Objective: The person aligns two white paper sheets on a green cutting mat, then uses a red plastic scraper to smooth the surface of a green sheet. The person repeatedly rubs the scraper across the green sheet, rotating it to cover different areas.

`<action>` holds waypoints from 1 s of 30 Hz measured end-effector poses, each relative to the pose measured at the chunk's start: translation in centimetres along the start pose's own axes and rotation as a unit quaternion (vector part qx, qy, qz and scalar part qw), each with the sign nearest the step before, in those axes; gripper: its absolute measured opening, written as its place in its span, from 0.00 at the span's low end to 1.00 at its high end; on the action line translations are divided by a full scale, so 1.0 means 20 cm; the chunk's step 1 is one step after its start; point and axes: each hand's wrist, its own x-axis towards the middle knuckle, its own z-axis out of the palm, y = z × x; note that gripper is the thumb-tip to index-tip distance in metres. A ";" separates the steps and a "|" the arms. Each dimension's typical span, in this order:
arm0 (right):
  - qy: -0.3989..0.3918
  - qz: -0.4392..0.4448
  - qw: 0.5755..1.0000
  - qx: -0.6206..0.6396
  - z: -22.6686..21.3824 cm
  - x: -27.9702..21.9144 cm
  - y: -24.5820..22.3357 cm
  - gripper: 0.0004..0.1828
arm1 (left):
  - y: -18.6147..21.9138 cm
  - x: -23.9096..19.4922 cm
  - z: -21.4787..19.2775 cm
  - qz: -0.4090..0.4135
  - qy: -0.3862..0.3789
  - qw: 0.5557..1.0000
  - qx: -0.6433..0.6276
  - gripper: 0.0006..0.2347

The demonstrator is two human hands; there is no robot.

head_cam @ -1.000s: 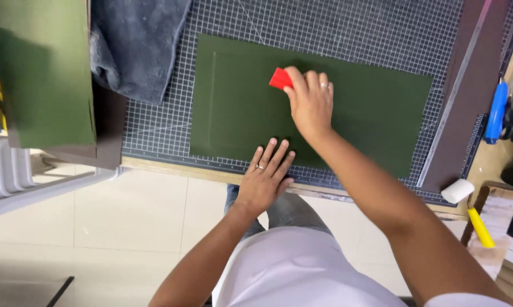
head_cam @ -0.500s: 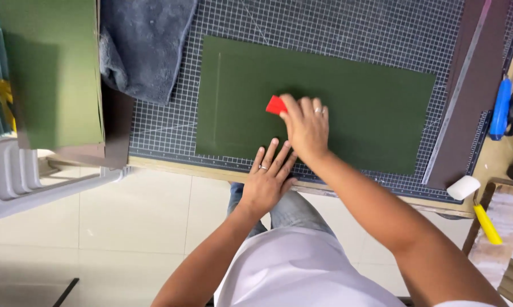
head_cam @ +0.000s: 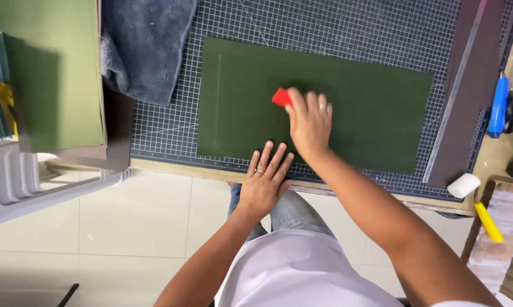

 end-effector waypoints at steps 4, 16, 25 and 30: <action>-0.029 -0.023 0.999 0.014 0.03 -0.03 0.03 0.22 | 0.00 -0.01 0.00 -0.001 -0.001 1.000 0.003 0.29; -0.007 -0.103 0.994 0.028 0.01 0.06 -0.02 0.20 | -0.05 -0.02 -0.03 -0.009 0.028 1.000 -0.005 0.30; -0.046 -0.118 0.985 0.113 -0.02 -0.06 -0.24 0.27 | -0.06 -0.12 0.02 -0.014 0.039 0.999 -0.021 0.26; -0.067 -0.058 0.993 0.075 0.26 0.27 0.00 0.25 | -0.06 -0.09 -0.05 -0.011 0.029 0.999 -0.013 0.29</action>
